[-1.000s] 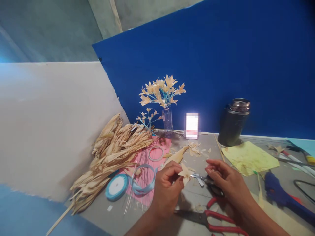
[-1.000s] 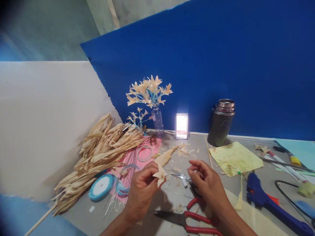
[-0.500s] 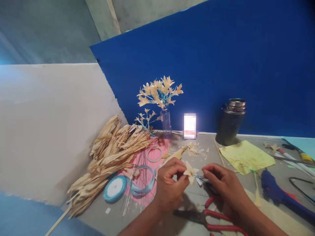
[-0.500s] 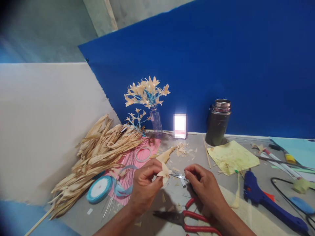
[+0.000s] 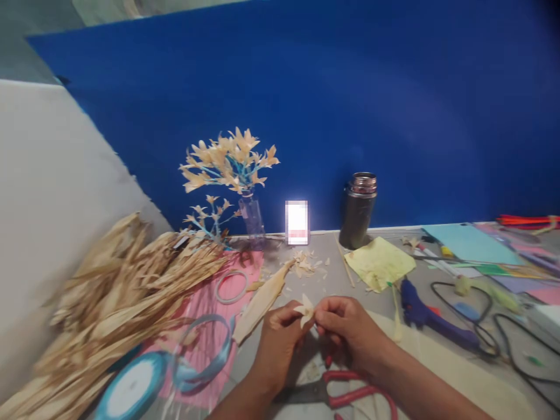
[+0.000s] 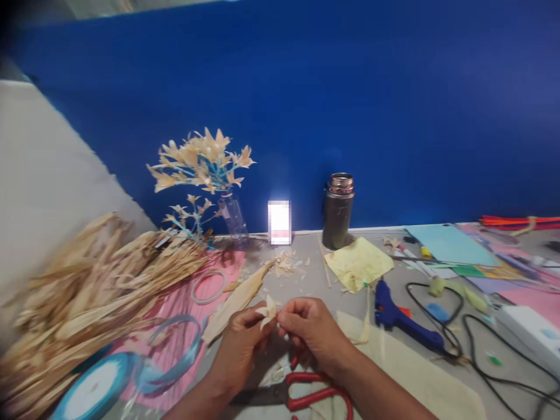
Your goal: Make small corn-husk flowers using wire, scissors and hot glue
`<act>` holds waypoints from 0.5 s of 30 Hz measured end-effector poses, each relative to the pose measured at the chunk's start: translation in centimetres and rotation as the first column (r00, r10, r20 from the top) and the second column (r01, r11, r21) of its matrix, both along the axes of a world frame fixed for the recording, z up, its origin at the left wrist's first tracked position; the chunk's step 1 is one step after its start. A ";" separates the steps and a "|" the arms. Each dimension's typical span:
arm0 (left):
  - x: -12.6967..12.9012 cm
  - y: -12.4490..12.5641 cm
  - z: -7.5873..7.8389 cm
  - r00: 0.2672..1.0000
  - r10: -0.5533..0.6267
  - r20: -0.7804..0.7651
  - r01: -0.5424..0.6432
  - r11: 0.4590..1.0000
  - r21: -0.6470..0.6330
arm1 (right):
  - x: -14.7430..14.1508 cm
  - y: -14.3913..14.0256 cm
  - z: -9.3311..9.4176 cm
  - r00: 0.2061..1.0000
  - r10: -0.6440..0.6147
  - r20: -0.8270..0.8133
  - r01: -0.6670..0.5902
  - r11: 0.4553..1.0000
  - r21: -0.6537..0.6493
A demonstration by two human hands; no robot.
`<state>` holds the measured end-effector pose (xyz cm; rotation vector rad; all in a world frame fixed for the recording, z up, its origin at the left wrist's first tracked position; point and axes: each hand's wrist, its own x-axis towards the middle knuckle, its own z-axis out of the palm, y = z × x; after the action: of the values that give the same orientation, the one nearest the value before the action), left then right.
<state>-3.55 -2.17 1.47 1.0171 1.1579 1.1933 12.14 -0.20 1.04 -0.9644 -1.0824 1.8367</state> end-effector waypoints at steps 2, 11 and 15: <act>-0.1 0.0 0.2 0.999 0.007 -0.047 -0.007 1.000 0.016 | -0.1 0.1 0.2 0.999 0.017 0.028 -0.017 1.000 0.013; 0.0 0.3 -0.9 0.997 0.063 0.032 -0.062 0.997 -0.045 | -0.2 0.2 0.8 0.993 0.026 0.112 -0.040 0.991 0.124; 0.1 0.3 -1.1 0.995 0.078 0.067 -0.074 0.995 -0.067 | -0.2 0.2 0.5 0.990 0.030 0.140 -0.048 0.991 0.122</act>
<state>-3.41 -1.84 0.39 0.8831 1.1817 1.2343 11.93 0.04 1.50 -1.0137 -1.2932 1.7309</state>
